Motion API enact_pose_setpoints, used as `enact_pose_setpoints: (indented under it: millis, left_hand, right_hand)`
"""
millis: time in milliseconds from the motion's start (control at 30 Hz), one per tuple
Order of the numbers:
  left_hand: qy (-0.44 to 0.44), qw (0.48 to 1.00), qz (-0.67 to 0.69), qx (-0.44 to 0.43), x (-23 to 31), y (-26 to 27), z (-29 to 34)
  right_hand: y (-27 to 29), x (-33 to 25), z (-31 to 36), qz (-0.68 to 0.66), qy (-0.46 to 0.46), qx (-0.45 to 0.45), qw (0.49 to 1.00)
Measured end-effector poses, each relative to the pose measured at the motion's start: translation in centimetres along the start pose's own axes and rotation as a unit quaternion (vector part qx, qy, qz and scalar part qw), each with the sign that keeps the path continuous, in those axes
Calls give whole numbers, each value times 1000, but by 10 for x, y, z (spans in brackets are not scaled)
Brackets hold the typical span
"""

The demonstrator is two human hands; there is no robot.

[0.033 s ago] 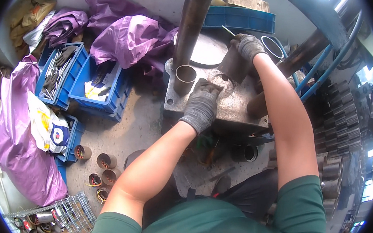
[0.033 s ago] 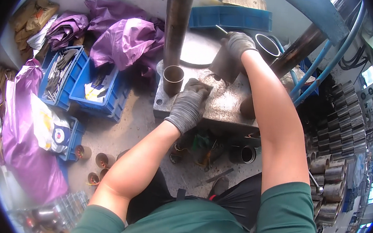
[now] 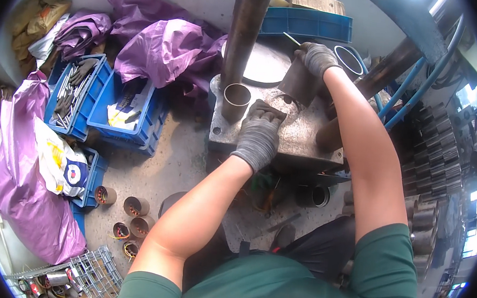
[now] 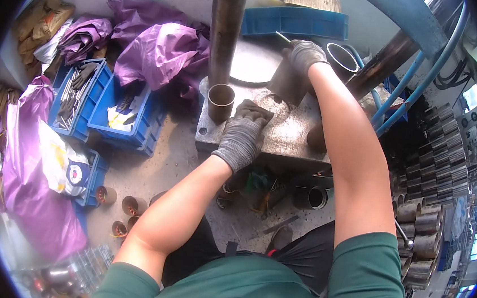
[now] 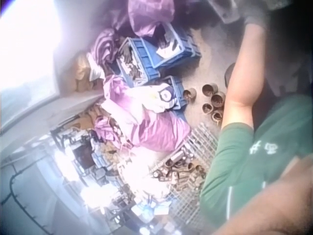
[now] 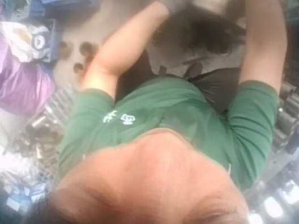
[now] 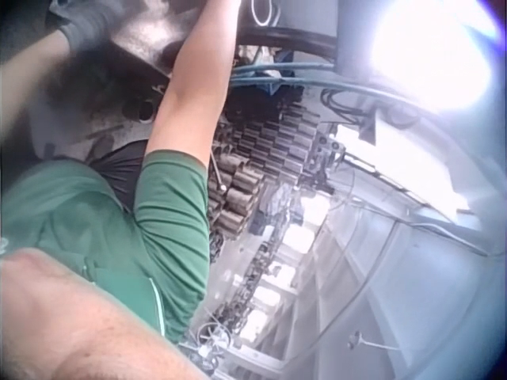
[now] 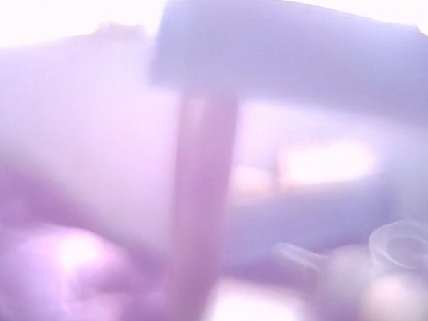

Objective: The person places metal cylinders into a press machine, operates the press with a lever, removes the cylinders, and organizes them into bins or stacks.

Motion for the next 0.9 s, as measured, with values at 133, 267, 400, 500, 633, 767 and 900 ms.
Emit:
enact_pose_setpoints:
  millis: [133, 267, 400, 500, 633, 767, 900]
  left_hand:
    - [25, 998, -46, -41, 25, 17, -10]
    - [103, 978, -149, -101, 13, -14, -5]
    - [125, 957, -196, -172, 15, -31, -18]
    - [122, 960, -219, -123, 0, -41, -60]
    - [65, 951, -246, -178, -2, -53, -86]
    - [-75, 977, -123, -158, 32, -66, -58]
    - [-151, 969, 45, -189, 56, -65, -24]
  right_hand:
    - [-17, 13, -20, -11, -9, -6, 1000]
    - [-17, 16, -22, -16, -24, 12, 1000]
    - [-23, 36, -13, -43, -59, 17, 997]
    - [-20, 43, -20, -15, -73, 30, 997]
    - [-17, 33, -19, -48, -53, 38, 997]
    - [-19, 30, -23, -21, -43, 32, 998]
    - [-16, 14, -23, -25, -14, 28, 999]
Point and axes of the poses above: each hand's wrist, its own z-axis away from the middle knuckle, its own y-axis out of the back of the hand, x = y × z, the point moved 6 cm from there along -z, towards the middle knuckle, and after that the axes turned 7 degrees about y, right-handed, at the moved point
